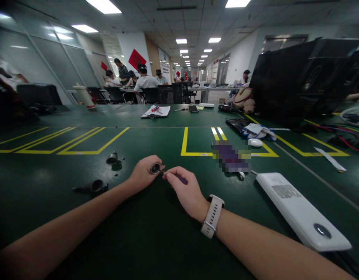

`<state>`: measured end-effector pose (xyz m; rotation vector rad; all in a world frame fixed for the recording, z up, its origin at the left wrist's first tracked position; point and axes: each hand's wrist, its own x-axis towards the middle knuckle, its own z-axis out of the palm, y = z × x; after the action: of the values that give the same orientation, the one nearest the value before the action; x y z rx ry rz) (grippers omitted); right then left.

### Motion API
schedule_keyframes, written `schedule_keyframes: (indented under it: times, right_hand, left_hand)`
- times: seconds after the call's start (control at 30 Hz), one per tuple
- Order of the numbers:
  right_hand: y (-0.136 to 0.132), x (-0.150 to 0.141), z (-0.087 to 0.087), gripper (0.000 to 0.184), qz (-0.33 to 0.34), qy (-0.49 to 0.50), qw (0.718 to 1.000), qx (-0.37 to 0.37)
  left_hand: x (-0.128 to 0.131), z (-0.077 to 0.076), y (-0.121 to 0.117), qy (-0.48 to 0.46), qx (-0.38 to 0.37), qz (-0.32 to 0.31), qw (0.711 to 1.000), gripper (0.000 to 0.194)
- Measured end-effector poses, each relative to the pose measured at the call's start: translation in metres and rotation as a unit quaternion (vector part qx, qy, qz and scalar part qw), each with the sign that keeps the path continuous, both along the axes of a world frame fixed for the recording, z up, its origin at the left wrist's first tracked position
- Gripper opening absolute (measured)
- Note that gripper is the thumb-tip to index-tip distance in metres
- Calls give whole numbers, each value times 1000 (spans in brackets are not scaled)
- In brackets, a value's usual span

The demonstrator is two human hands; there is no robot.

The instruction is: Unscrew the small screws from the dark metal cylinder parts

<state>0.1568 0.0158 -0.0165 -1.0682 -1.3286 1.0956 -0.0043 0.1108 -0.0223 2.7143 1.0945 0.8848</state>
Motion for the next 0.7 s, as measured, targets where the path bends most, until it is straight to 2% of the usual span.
schedule_keyframes:
  times: [0.13, 0.3, 0.43, 0.57, 0.7]
  right_hand:
    - [2, 1, 2, 17, -4, 55, 998, -32]
    - [6, 3, 4, 14, 4, 173, 981, -89]
    - [8, 4, 3, 15, 21, 208, 973, -102]
    - [4, 2, 3, 15, 11, 172, 983, -66]
    - [-2, 1, 6, 18, -2, 36, 999, -7]
  left_hand:
    - [0, 0, -1, 17, 5, -15, 1000, 14]
    - [-2, -1, 0, -32, -26, -61, 997, 16]
    - [-2, 1, -1, -54, -43, -88, 994, 15]
    - [-1, 1, -1, -47, -40, -63, 996, 16]
    - [0, 0, 0, -12, -31, -33, 999, 15]
